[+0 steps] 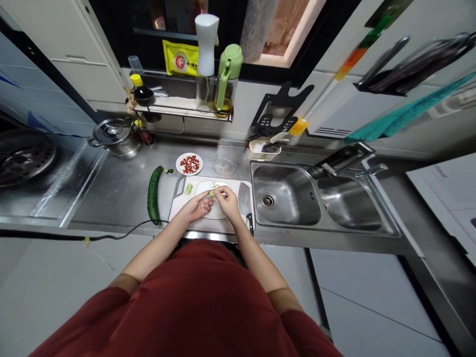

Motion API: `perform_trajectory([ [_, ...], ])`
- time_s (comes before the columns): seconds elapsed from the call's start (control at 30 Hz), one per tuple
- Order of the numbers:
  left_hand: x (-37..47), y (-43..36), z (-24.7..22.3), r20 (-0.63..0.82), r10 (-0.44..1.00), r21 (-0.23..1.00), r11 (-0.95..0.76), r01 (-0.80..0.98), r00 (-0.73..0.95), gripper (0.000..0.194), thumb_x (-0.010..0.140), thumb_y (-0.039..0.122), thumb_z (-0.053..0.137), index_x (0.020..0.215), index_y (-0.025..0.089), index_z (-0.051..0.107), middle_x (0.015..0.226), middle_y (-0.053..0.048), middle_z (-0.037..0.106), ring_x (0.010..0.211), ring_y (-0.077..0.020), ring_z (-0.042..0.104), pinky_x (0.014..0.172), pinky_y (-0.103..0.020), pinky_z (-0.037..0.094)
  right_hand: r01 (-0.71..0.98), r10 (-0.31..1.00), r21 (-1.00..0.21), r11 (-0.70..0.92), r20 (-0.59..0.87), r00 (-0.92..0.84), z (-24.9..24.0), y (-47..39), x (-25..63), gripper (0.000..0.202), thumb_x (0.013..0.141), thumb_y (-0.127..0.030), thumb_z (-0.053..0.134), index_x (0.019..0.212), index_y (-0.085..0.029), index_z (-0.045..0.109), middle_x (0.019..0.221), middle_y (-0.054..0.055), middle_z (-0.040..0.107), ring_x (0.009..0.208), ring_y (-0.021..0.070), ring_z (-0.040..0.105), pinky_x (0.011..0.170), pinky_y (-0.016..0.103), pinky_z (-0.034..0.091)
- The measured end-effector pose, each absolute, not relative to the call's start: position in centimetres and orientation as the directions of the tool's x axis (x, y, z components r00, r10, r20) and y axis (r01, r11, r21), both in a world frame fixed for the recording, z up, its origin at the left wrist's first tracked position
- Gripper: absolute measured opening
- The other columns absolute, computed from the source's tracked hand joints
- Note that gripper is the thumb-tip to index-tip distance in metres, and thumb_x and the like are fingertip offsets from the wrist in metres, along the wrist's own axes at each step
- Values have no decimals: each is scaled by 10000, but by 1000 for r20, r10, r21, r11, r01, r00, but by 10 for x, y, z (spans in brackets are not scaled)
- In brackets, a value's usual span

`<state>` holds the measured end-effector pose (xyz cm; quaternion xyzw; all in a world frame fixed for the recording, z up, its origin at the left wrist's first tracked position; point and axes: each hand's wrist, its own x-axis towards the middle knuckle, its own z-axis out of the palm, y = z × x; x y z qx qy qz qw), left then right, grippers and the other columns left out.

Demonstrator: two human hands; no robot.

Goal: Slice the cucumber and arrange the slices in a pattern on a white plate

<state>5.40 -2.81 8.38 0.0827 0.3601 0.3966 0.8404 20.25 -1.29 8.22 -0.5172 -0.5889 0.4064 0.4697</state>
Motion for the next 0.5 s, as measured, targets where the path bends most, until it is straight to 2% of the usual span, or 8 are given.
perform_trajectory([
  [0.07,53,-27,86,-525,746,437,649,-622,410,114,868,242,617,940,153,621,768,-38,641,597,-57,583,531,-143,468,262,986,-950,169,165,-37,86,-12,203,186,821,-352,558,751,-200,637,828,38,640,852,185,583,635,259,424],
  [0.23,48,-26,96,-470,786,468,607,-642,402,209,819,170,652,1025,164,620,782,-21,632,611,-51,579,534,-137,455,320,969,-914,248,230,-92,96,-11,205,181,845,-332,541,749,-209,632,845,38,645,870,184,571,681,276,427],
  [0.4,46,-25,106,-439,824,578,564,-590,357,320,747,163,721,1042,172,596,809,-3,634,630,-43,579,557,-139,447,355,960,-892,279,250,-126,105,-13,206,182,851,-327,544,740,-214,634,859,39,650,902,189,566,743,297,439],
  [0.5,45,-25,111,-419,860,668,509,-543,291,416,683,165,766,1059,180,587,780,16,625,641,-43,573,571,-139,434,333,958,-899,283,250,-140,109,-14,207,189,852,-332,544,733,-212,630,834,33,645,866,179,572,721,286,440],
])
